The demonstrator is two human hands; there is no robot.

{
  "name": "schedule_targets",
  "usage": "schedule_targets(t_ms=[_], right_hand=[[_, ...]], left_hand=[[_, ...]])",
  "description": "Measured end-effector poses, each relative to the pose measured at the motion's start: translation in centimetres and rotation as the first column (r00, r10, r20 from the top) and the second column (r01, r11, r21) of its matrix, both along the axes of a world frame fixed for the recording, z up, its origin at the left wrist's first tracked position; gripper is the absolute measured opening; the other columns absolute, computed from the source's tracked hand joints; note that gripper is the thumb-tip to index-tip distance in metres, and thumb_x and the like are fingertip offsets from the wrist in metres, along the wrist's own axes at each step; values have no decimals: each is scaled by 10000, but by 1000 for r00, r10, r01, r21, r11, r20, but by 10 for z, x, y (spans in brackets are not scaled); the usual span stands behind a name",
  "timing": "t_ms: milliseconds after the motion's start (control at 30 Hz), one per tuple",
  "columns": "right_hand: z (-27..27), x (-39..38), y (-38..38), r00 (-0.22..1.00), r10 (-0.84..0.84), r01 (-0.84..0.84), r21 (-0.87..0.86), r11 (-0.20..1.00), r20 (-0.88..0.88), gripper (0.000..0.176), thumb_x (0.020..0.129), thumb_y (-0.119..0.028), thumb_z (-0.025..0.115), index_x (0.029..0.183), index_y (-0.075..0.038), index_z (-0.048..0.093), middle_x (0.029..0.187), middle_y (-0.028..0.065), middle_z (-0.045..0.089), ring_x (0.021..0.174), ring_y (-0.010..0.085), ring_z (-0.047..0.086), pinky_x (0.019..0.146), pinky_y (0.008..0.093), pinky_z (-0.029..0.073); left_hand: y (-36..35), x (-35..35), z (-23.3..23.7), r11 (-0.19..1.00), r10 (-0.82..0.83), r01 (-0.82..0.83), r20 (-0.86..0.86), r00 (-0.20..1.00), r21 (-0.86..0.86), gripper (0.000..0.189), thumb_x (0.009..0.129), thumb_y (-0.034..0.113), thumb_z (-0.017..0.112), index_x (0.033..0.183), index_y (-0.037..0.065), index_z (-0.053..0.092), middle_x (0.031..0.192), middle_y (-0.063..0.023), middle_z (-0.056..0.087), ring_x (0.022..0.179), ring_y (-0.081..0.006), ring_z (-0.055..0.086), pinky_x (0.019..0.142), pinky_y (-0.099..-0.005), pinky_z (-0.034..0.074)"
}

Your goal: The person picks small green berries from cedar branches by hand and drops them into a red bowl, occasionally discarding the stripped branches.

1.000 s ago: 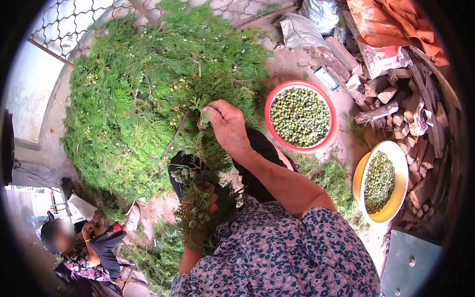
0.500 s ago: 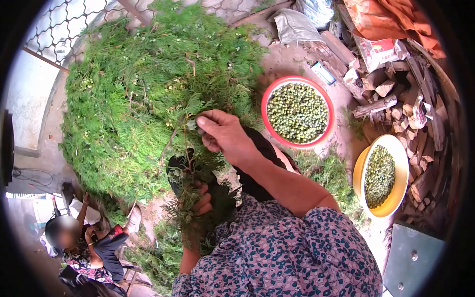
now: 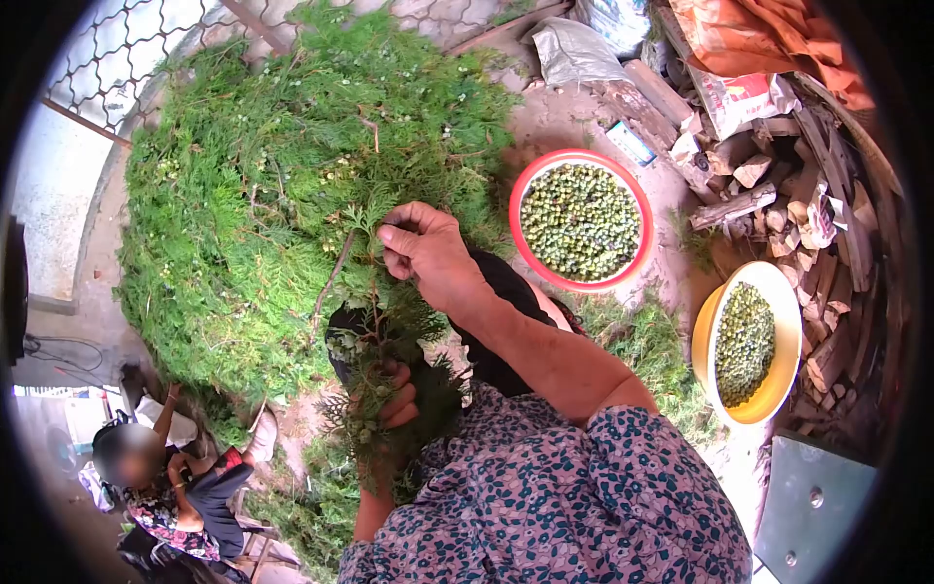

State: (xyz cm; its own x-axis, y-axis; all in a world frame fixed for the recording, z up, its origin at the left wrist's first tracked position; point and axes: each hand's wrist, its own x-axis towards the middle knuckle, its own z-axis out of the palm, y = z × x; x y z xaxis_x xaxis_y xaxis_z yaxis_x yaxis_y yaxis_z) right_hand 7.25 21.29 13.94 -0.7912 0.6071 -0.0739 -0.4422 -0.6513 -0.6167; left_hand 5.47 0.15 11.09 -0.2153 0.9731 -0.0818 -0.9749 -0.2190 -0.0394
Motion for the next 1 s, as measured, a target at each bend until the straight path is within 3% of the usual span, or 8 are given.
schedule_targets(t_ms=[233,433,500,567,633,767,867,1000], right_hand=[[22,16,31,986,-146,128,-204,971,-76,49,865,-81,552,891,-42,537,755,49,567,607,128,535,498,253,421],[18,37,2,994,94,-104,-278,955,-50,115,855,-100,566,959,-50,563,803,49,561,596,112,510,468,233,369],[14,44,-4,956,266,-282,133,950,123,106,842,-127,594,895,-35,598,806,56,560,552,93,486,455,224,349],[11,33,-14,960,207,-251,252,935,187,163,826,-153,623,894,-5,622,737,47,553,512,78,467,451,219,352],[-2,19,-16,935,-260,54,629,776,241,217,824,-159,628,956,14,617,646,24,533,495,75,457,453,209,363],[-5,5,0,948,5,-133,383,914,318,199,805,-140,638,953,-7,630,626,-15,512,507,55,438,464,224,376],[-7,2,2,937,91,-226,384,895,338,156,801,-135,640,905,-18,634,615,-38,489,525,29,420,475,220,370],[-12,3,3,931,14,-185,437,880,366,135,773,-97,653,851,7,617,643,26,534,534,113,487,500,268,397]], left_hand=[[-3,-4,-6,999,13,-16,55,998,51,315,914,156,391,1117,-84,391,848,-93,379,571,-141,381,451,-258,326],[0,-10,-11,999,0,-3,110,994,34,370,908,214,421,1109,-96,425,884,-126,418,557,-149,394,433,-258,327],[2,-9,-5,999,0,-5,90,996,50,360,911,207,417,1101,-97,431,888,-129,421,558,-146,395,431,-258,326],[-1,-11,-11,999,-4,1,91,996,42,363,909,207,420,1105,-99,432,890,-128,423,557,-144,394,431,-256,326],[-1,-11,-12,999,-10,7,90,996,37,367,908,206,422,1108,-102,433,892,-128,425,556,-142,394,432,-254,325],[0,-5,-9,999,-25,23,82,996,22,382,895,201,438,1130,-99,434,896,-123,429,560,-136,392,440,-245,323],[1,-2,-7,1000,-26,25,93,995,8,387,886,200,449,1135,-95,438,899,-120,430,563,-132,391,444,-241,322],[0,-3,-8,1000,-13,14,32,999,-24,418,824,160,555,1140,-85,433,905,-111,431,574,-126,394,450,-236,324]])
